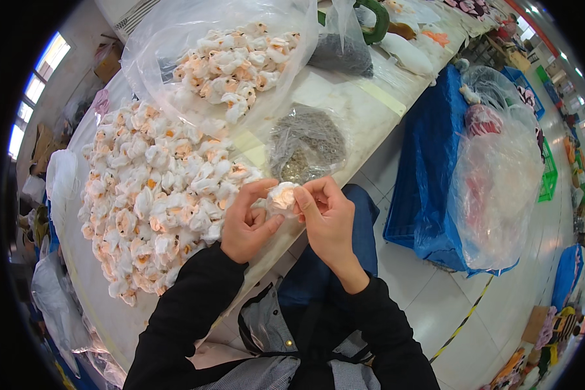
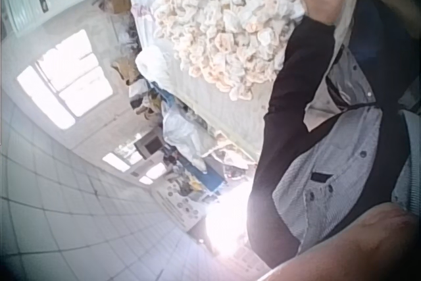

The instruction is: The person assembles small white stuffed toys by inserting small components into each toy one at a time. The person handles the toys and components by hand, placing finished units into a plastic bag on the table.

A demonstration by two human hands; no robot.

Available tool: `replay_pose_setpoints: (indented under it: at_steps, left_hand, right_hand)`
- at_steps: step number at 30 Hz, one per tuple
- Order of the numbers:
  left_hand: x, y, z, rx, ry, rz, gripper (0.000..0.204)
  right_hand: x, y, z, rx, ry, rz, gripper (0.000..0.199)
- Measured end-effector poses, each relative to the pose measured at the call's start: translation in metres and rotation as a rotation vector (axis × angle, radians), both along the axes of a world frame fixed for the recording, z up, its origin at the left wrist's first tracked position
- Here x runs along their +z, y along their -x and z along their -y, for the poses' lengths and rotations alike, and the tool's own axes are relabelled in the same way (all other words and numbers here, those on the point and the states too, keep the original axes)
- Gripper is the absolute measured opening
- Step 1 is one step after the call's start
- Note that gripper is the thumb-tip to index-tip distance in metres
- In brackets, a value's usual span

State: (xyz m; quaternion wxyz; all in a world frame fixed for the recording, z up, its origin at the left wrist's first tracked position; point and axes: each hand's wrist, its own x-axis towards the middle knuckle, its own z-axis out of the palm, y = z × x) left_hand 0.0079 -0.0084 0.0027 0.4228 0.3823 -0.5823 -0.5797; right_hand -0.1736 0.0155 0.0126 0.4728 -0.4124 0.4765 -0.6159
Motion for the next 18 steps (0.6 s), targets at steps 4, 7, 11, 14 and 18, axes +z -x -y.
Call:
replay_pose_setpoints:
  at_steps: [4, 7, 11, 14, 18]
  left_hand:
    - [-0.008, -0.002, 0.003, -0.015, -0.162, -0.166, 0.049]
    - [0.002, 0.000, 0.001, -0.016, -0.209, -0.247, 0.043]
    - [-0.002, 0.000, 0.001, 0.005, -0.205, -0.263, 0.039]
    - [-0.006, -0.002, 0.002, 0.007, -0.203, -0.250, 0.039]
    - [-0.003, -0.002, 0.003, -0.004, -0.216, -0.236, 0.038]
  right_hand:
    - [-0.005, -0.002, 0.001, -0.065, -0.018, -0.321, 0.021]
    - [-0.005, 0.001, 0.000, -0.071, -0.021, -0.539, 0.022]
    - [-0.004, -0.001, -0.001, -0.081, -0.004, -0.589, 0.020]
    - [-0.003, -0.004, 0.000, -0.111, 0.100, -0.602, 0.016]
    - [0.003, -0.008, 0.001, -0.102, 0.260, -0.587, 0.012]
